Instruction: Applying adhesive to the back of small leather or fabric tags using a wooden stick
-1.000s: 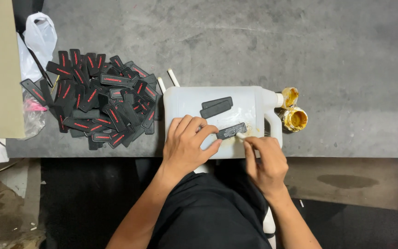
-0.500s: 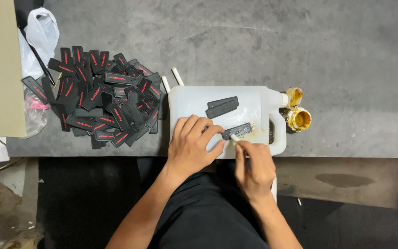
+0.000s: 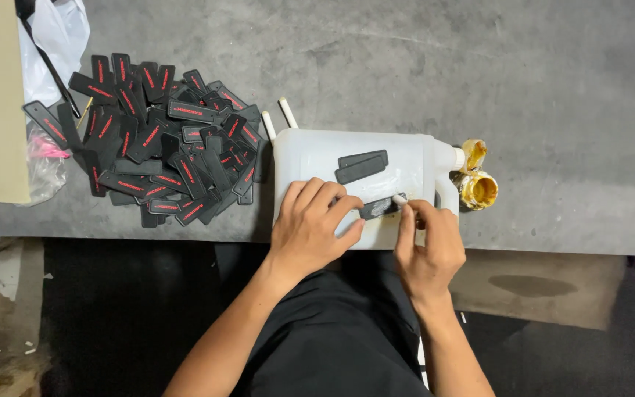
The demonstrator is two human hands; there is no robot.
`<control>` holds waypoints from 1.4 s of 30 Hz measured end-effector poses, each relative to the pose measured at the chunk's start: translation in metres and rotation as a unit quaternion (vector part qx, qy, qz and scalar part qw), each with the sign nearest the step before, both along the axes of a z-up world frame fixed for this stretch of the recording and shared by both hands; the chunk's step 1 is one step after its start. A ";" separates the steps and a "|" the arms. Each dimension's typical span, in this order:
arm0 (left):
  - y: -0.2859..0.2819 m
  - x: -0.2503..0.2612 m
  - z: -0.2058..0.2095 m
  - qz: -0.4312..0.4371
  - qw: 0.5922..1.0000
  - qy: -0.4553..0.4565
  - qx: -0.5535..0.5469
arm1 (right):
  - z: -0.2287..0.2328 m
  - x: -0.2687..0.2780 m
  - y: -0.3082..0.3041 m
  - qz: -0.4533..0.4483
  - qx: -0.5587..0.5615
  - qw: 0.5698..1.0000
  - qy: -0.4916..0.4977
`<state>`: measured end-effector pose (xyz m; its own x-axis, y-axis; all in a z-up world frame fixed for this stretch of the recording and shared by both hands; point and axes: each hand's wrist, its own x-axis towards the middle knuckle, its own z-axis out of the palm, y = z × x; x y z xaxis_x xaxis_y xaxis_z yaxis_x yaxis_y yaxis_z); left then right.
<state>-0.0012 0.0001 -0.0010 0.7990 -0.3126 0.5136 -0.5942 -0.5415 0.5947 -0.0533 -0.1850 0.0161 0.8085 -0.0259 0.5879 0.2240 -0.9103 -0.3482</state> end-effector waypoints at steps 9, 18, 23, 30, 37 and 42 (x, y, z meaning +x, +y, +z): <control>0.001 0.002 0.004 0.005 1.000 -0.011 -0.006 | 0.012 0.008 0.008 0.030 0.031 0.997 0.063; 0.001 0.002 0.004 0.006 1.000 -0.016 -0.004 | 0.017 0.006 -0.006 -0.010 0.036 0.998 0.055; 0.002 0.002 0.000 -0.003 1.000 -0.017 -0.001 | 0.000 -0.010 -0.065 -0.113 0.152 0.981 0.030; 0.005 0.003 -0.002 -0.032 0.999 -0.014 0.008 | -0.042 -0.019 -0.162 -0.212 0.083 0.974 0.020; 0.001 0.002 -0.002 -0.020 0.999 -0.009 0.028 | -0.074 0.004 -0.177 -0.139 0.008 0.990 0.033; 0.000 0.000 -0.002 -0.008 1.000 -0.013 0.011 | -0.086 0.005 -0.185 -0.142 -0.036 0.987 0.060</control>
